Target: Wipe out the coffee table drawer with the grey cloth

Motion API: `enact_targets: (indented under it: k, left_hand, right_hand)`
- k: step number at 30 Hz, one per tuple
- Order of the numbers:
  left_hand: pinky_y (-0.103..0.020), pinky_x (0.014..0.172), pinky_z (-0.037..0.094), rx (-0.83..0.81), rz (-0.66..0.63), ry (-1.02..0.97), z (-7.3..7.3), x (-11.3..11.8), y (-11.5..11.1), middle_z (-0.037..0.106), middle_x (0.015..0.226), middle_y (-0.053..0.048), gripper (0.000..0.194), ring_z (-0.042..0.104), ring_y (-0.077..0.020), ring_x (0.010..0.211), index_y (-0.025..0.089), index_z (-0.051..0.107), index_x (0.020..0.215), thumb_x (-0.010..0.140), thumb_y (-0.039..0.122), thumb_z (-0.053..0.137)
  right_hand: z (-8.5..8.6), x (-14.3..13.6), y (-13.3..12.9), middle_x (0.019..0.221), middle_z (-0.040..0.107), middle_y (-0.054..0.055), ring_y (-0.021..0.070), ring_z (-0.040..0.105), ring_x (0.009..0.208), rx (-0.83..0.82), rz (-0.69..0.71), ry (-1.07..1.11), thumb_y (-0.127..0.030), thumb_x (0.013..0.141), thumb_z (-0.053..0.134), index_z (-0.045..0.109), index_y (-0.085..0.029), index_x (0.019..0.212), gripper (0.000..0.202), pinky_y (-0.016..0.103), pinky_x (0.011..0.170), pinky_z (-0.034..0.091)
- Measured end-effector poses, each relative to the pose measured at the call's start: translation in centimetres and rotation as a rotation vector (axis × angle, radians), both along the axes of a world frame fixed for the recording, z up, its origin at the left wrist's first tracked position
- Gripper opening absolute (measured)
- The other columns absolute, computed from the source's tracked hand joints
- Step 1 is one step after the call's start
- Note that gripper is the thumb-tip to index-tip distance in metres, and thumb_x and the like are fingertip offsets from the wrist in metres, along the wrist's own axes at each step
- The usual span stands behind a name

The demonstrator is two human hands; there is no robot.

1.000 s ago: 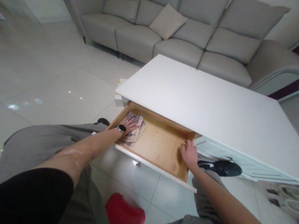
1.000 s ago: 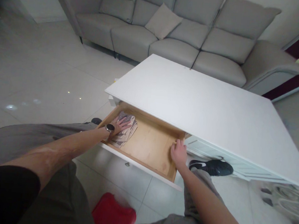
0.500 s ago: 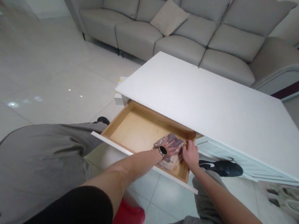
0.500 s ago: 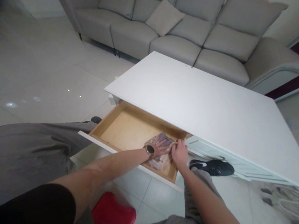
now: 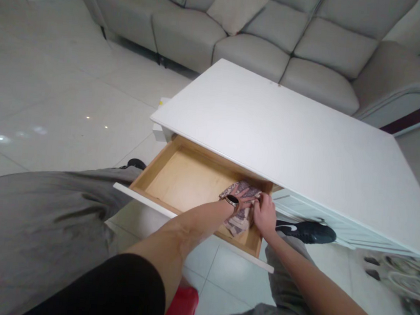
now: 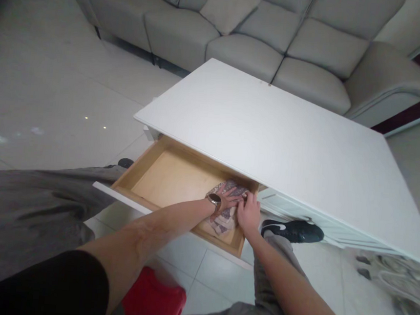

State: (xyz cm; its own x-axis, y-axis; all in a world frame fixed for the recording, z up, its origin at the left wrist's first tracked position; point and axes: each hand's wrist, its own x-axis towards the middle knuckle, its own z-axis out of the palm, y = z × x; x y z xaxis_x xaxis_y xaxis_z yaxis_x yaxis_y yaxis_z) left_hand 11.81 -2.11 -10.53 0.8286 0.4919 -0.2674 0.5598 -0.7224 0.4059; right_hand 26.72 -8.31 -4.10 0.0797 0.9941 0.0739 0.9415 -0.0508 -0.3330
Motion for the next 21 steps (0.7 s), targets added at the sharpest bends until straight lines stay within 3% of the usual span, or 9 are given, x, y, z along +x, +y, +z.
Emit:
enact_targets:
  k: [3, 5, 10, 15, 21]
  left_hand:
    - [-0.078, 0.117, 0.002, 0.021, 0.033, 0.097, 1.1, 1.2, 1.8, 0.004, 0.173, -0.003, 0.145, -0.008, -0.0504, 0.154, 0.034, 0.028, 0.161, 0.032, 0.016, 0.092]
    - [-0.078, 0.117, 0.003, -0.014, 0.05, 0.124, 1.8, 1.5, 2.8, 0.003, 0.173, -0.003, 0.146, -0.005, -0.0489, 0.155, 0.036, 0.027, 0.161, 0.032, 0.018, 0.094]
    - [-0.072, 0.12, 0.004, -0.099, 0.034, 0.056, 2.3, -0.6, 4.3, 0.006, 0.173, -0.001, 0.154, -0.002, -0.0427, 0.157, 0.041, 0.024, 0.16, 0.026, 0.03, 0.098]
    - [-0.072, 0.119, 0.0, -0.142, 0.091, 0.048, 2.1, -6.4, 5.9, 0.011, 0.173, -0.002, 0.149, -0.003, -0.0425, 0.157, 0.041, 0.026, 0.16, 0.029, 0.037, 0.097]
    - [-0.078, 0.113, -0.008, -0.124, 0.322, 0.173, 3.5, -17.7, 7.1, 0.007, 0.173, -0.004, 0.147, -0.006, -0.0465, 0.155, 0.042, 0.02, 0.161, 0.035, 0.047, 0.095]
  right_hand:
    - [-0.2, 0.1, 0.0, 0.124, 0.061, 0.011, 0.0285, 0.054, 0.106, 0.013, 0.009, 0.002, -0.034, 0.099, 0.036, 0.054, -0.022, 0.121, 0.031, 0.041, 0.094, 0.042]
    - [-0.1, 0.0, 0.0, 0.124, 0.06, 0.011, 0.0286, 0.054, 0.106, 0.005, 0.005, -0.011, -0.034, 0.099, 0.036, 0.054, -0.022, 0.121, 0.031, 0.042, 0.094, 0.042]
    - [0.1, 0.0, 0.0, 0.123, 0.061, 0.011, 0.0287, 0.053, 0.105, -0.032, -0.013, -0.023, -0.033, 0.099, 0.036, 0.054, -0.022, 0.12, 0.03, 0.042, 0.093, 0.042]
    - [-0.1, 0.1, 0.1, 0.126, 0.061, 0.012, 0.0293, 0.053, 0.107, -0.034, -0.021, -0.024, -0.032, 0.098, 0.037, 0.053, -0.021, 0.122, 0.031, 0.042, 0.094, 0.042]
    - [0.0, 0.0, -0.1, 0.125, 0.062, 0.012, 0.0297, 0.053, 0.108, -0.034, -0.02, -0.029, -0.031, 0.098, 0.037, 0.053, -0.021, 0.122, 0.031, 0.043, 0.095, 0.042]
